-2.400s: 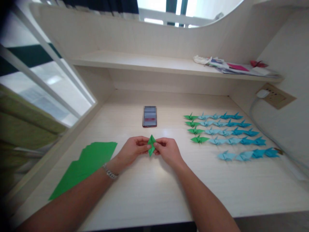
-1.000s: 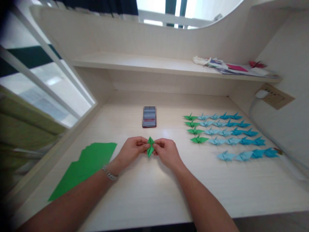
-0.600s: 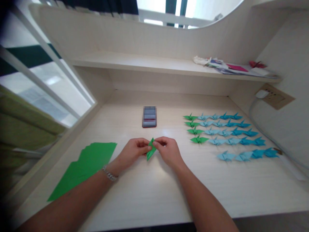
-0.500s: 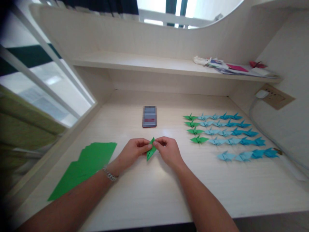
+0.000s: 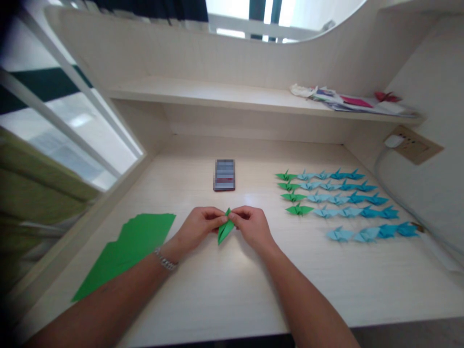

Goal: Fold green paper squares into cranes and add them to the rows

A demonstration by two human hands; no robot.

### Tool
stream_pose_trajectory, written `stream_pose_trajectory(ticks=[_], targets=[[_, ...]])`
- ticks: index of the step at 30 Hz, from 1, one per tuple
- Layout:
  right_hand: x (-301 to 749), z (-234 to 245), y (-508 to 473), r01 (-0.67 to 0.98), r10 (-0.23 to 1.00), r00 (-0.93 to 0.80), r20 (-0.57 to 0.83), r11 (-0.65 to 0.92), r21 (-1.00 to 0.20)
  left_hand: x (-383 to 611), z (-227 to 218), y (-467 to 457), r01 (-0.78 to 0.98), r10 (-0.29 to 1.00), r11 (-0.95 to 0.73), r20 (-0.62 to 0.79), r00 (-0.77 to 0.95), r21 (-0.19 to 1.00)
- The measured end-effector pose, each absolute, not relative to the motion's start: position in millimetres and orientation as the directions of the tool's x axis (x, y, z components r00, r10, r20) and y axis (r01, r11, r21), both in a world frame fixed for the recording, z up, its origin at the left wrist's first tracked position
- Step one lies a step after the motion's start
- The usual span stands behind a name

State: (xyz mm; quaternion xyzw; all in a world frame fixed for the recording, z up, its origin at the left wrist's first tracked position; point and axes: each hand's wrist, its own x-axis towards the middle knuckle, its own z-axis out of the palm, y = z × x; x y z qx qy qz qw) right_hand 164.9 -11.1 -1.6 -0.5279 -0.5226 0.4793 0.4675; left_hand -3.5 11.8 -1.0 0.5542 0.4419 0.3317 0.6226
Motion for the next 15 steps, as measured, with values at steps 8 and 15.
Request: stream_pose_trajectory(ticks=[8,15], targets=[[163.8,-3.3,-10.7,0.12,1.0,-0.003,-0.009,-0.009,-0.993,-3.1,1.1,12.3,0.098,0.905,0.199,-0.221,0.364,0.975],[163.1,-1.6,-12.3,0.139,1.0,-0.016,0.008,0.01,-0.99,-4.4,2.4,12.3,0.147,0.92,0.139,-0.182,0.347,0.979]])
